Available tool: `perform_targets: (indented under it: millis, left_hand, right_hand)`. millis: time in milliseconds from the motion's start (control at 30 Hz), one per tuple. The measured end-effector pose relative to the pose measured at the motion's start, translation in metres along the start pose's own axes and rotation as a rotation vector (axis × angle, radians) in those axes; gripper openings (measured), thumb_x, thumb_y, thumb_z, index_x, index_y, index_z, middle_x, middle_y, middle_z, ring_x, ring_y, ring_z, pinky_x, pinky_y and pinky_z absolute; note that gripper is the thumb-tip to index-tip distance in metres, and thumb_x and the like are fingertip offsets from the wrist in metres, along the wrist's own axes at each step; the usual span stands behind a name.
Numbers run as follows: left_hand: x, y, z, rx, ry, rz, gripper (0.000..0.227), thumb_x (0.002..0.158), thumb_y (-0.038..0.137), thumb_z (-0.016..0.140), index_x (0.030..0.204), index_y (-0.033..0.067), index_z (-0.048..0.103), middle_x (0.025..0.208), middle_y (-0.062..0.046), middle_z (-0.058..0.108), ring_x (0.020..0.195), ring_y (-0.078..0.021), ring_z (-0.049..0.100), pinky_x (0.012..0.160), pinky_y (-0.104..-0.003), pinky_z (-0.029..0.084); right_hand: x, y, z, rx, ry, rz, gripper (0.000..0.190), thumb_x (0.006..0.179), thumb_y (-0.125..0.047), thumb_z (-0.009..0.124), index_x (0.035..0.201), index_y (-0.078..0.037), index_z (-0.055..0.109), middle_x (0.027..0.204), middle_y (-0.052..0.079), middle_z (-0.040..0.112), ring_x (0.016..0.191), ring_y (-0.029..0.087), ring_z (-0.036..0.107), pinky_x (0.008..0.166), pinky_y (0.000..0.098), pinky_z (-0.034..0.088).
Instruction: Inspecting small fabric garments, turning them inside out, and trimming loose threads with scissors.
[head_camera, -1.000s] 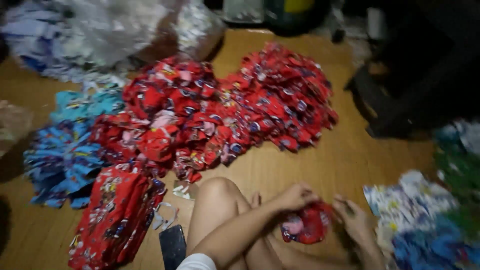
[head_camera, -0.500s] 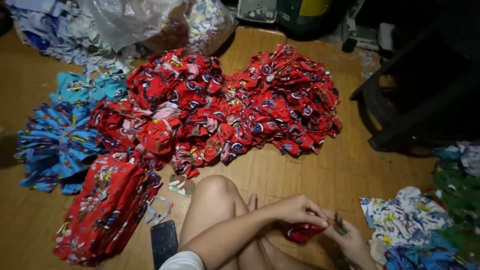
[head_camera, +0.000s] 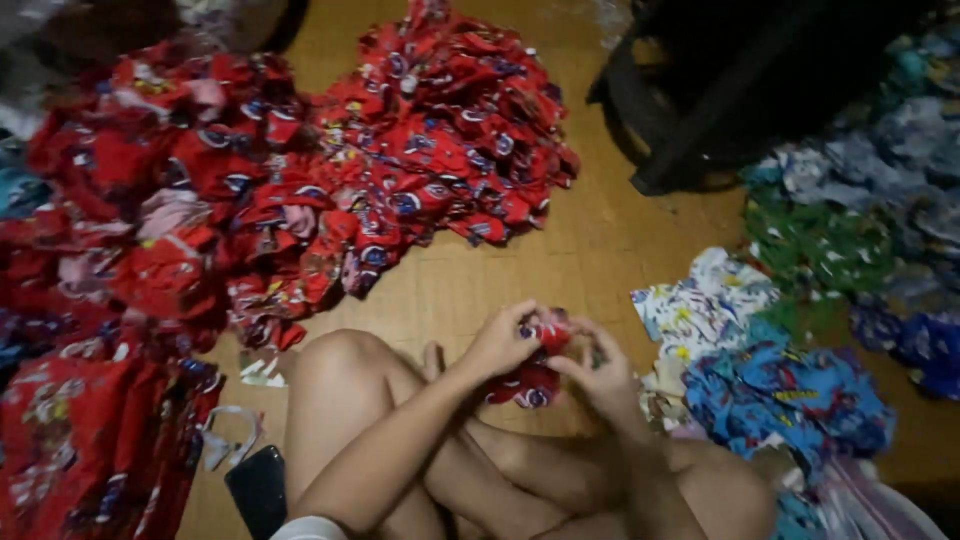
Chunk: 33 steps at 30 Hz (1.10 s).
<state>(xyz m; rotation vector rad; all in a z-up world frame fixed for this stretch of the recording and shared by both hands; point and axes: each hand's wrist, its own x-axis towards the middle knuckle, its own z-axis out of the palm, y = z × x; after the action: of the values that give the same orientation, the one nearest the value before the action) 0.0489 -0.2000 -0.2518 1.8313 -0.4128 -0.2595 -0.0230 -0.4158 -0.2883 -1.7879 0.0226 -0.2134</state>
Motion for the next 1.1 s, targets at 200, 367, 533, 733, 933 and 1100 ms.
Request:
perform_targets:
  millis: [200, 367, 533, 733, 933, 1100]
  left_hand:
    - [-0.005, 0.005, -0.007, 0.075, -0.066, 0.040, 0.036, 0.076, 0.021, 0.085, 0.109, 0.0218, 0.068, 0.089, -0.011, 0.071, 0.091, -0.0373, 0.071, 0.082, -0.048, 0.055]
    - [0.009, -0.022, -0.003, 0.403, -0.010, -0.255, 0.027, 0.085, 0.024, 0.068, 0.112, 0.0248, 0.069, 0.096, -0.013, 0.076, 0.098, -0.0388, 0.073, 0.086, -0.050, 0.058]
    - [-0.024, 0.046, -0.028, -0.180, -0.245, -0.284, 0.016, 0.091, 0.017, 0.066, 0.103, 0.0135, 0.076, 0.086, -0.010, 0.073, 0.086, -0.0272, 0.067, 0.077, -0.035, 0.053]
    - [-0.023, 0.042, -0.003, -0.956, -0.275, -0.349, 0.022, 0.094, 0.023, 0.079, 0.088, 0.0037, 0.071, 0.074, -0.005, 0.069, 0.071, -0.0163, 0.069, 0.067, -0.031, 0.056]
    - [-0.006, 0.032, -0.011, -1.141, 0.150, -0.406, 0.032, 0.085, 0.013, 0.086, 0.109, 0.0047, 0.066, 0.093, -0.010, 0.071, 0.089, -0.0261, 0.074, 0.082, -0.044, 0.061]
    - [-0.003, 0.021, -0.012, -1.197, 0.254, -0.295, 0.033, 0.087, 0.006, 0.082, 0.115, 0.0050, 0.065, 0.101, -0.014, 0.073, 0.094, -0.0308, 0.074, 0.089, -0.052, 0.060]
  right_hand:
    - [-0.001, -0.021, -0.001, 0.227, 0.134, 0.305, 0.030, 0.097, -0.022, 0.073, 0.122, -0.009, 0.063, 0.065, 0.002, 0.060, 0.042, 0.006, 0.044, 0.035, 0.0172, 0.034]
    - [-0.009, -0.021, 0.001, 0.613, -0.021, 0.400, 0.022, 0.103, -0.017, 0.060, 0.122, -0.006, 0.056, 0.040, 0.003, 0.033, 0.027, 0.011, 0.027, 0.028, 0.0212, 0.025]
    - [0.000, -0.034, -0.005, 0.471, 0.054, 0.398, 0.031, 0.094, -0.010, 0.074, 0.120, 0.002, 0.063, 0.060, -0.002, 0.041, 0.034, 0.005, 0.032, 0.028, 0.0183, 0.027]
    - [0.002, -0.039, 0.018, 0.456, 0.122, 0.426, 0.014, 0.091, -0.014, 0.077, 0.102, -0.009, 0.070, 0.068, 0.000, 0.058, 0.052, 0.010, 0.054, 0.047, 0.0204, 0.042]
    - [0.004, 0.005, 0.006, -0.225, 0.150, 0.497, 0.065, 0.093, -0.047, 0.073, 0.146, -0.015, 0.054, 0.122, 0.019, 0.071, 0.112, 0.036, 0.067, 0.102, 0.0468, 0.050]
    - [-0.012, -0.081, 0.018, 0.016, 0.160, 0.335, 0.067, 0.098, -0.027, 0.069, 0.157, -0.011, 0.043, 0.147, 0.035, 0.050, 0.137, 0.046, 0.049, 0.114, 0.0544, 0.040]
